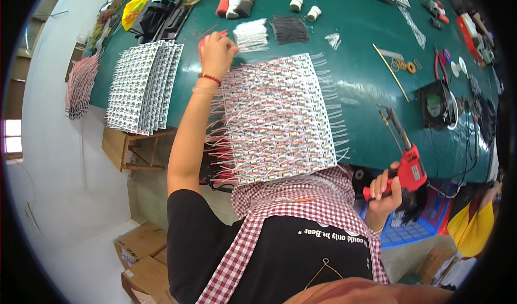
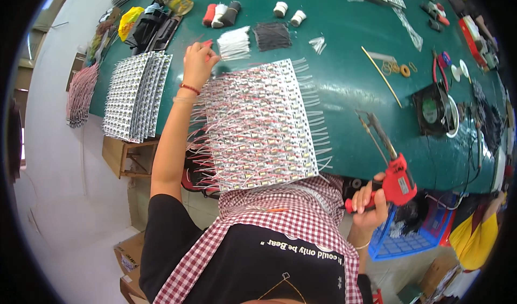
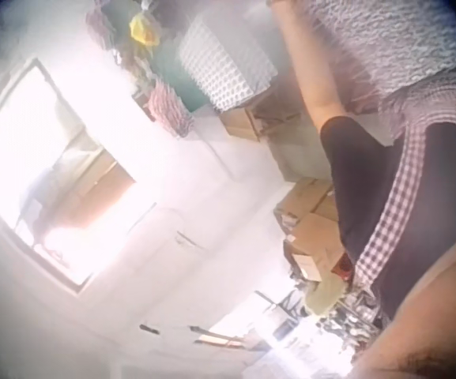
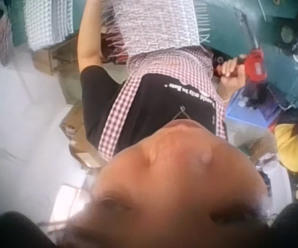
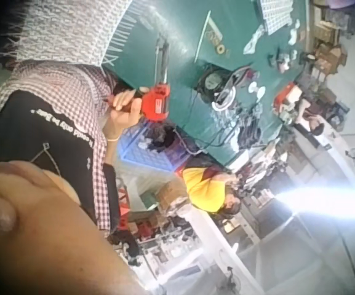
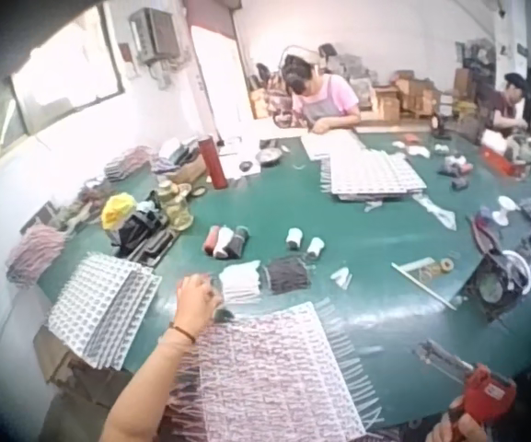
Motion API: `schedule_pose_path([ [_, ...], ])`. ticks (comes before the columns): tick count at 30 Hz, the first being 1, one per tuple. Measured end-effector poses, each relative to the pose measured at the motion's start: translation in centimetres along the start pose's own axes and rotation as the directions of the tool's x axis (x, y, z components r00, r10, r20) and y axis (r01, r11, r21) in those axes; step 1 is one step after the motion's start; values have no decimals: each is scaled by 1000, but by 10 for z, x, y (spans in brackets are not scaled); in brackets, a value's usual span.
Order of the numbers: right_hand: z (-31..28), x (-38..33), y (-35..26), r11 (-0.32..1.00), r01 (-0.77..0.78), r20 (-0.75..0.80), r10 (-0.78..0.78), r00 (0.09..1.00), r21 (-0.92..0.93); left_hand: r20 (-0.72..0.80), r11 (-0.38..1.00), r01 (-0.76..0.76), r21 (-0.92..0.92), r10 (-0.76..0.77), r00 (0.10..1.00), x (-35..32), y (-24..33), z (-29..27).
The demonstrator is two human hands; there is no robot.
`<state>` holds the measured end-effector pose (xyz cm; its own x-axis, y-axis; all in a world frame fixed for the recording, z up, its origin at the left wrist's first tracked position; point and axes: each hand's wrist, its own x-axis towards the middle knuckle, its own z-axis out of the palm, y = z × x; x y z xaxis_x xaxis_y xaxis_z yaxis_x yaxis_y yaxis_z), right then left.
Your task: The person uses a soldering iron to attach red and black wires to a large LED panel. They pick up individual wires from piles on the table, place them on the panel, and apply heat to secure them. The process is repeated for multiple connection points on the panel.
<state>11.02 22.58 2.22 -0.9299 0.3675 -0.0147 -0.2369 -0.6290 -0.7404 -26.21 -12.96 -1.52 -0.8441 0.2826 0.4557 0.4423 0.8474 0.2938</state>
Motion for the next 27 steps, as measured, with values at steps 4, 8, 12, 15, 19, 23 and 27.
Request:
schedule_pose_path([
  [4,-8,0,-1,1000,7,-51,-8,999,-22,86,988,125,85,-132,988,-19,-31,-16],
  [8,-10,20,-4,998,-48,-46,47,998,-30,74,979,151,136,-162,984,-34,-36,-16],
  [12,8,37,-13,998,-29,-11,29,1000,-50,-50,991,-80,-110,75,996,-46,42,-34],
  [15,11,44,-14,999,1,7,-1,1000,-39,274,859,-223,-460,376,885,-97,144,-63],
  [19,11,44,-13,1000,7,-3,-7,1000,9,522,867,-376,-326,497,693,-162,187,-74],
  [23,10,47,-17,999,35,26,-35,999,12,521,853,-511,-108,487,701,-186,189,-63],
  [27,4,44,-23,995,85,67,-88,994,47,434,848,-515,-123,513,740,-195,193,-74],
])
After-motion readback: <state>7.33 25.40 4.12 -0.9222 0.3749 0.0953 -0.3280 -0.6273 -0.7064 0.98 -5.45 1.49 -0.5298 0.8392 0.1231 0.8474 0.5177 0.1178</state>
